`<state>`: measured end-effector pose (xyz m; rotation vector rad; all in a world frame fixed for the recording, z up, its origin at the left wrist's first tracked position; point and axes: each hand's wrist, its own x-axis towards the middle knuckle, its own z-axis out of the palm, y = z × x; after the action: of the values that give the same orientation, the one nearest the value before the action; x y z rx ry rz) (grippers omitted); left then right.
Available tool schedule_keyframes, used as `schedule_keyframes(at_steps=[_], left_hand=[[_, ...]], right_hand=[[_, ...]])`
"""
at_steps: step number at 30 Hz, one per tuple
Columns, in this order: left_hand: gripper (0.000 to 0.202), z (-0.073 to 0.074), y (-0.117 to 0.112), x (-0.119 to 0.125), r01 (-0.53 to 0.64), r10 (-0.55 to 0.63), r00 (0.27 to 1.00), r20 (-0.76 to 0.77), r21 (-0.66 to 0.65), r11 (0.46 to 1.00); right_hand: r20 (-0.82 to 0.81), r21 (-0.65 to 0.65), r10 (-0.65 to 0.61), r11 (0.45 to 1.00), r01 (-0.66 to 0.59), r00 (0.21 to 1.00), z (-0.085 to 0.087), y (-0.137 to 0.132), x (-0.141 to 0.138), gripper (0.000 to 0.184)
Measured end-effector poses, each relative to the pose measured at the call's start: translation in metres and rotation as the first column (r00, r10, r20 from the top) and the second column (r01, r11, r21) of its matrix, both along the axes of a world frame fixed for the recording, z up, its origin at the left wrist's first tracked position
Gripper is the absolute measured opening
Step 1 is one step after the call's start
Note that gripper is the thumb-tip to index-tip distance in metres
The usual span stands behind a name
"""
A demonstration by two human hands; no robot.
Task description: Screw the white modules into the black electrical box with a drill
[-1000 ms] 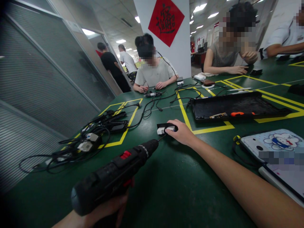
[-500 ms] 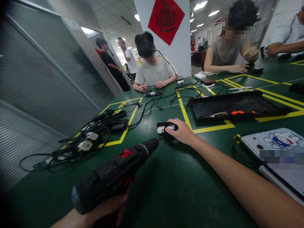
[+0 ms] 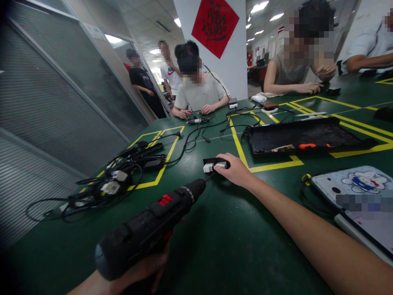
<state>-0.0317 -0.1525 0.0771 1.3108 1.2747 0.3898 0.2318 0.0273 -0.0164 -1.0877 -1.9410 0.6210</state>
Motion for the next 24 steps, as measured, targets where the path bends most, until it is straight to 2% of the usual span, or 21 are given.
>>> schedule_keyframes(at_steps=[5,7,10,12,16,18,24], left_hand=[[0.059,-0.010,0.001,0.002,0.031,-0.031,0.998,0.050,0.013,0.999],[0.070,-0.015,0.002,0.002,0.025,-0.029,0.999,0.032,0.102,0.994],[0.075,-0.020,0.003,0.004,0.026,-0.018,0.999,-0.034,0.273,0.962],[0.075,-0.020,0.003,0.006,0.013,0.006,0.998,-0.066,0.282,0.959],[0.068,-0.019,0.003,0.011,-0.080,0.095,0.987,-0.126,0.119,0.990],[0.062,-0.019,0.004,0.012,-0.108,0.119,0.984,-0.135,0.085,0.991],[0.028,-0.029,0.010,0.009,-0.214,0.213,0.975,-0.065,-0.015,0.977]], right_hand=[[-0.009,-0.001,-0.003,1.000,0.003,1.000,0.000,0.001,0.000,0.029],[-0.013,-0.003,-0.004,1.000,0.004,1.000,0.001,0.000,0.000,0.030],[-0.015,-0.005,-0.002,1.000,0.002,1.000,0.001,0.000,-0.001,0.030],[-0.015,-0.002,-0.005,1.000,0.005,1.000,0.001,0.000,-0.001,0.030],[-0.013,0.002,-0.007,1.000,0.007,1.000,0.001,0.000,-0.001,0.030],[-0.014,0.005,-0.007,1.000,0.007,1.000,0.000,0.000,0.000,0.030],[-0.007,0.002,-0.007,1.000,0.007,1.000,0.001,0.001,-0.001,0.029]])
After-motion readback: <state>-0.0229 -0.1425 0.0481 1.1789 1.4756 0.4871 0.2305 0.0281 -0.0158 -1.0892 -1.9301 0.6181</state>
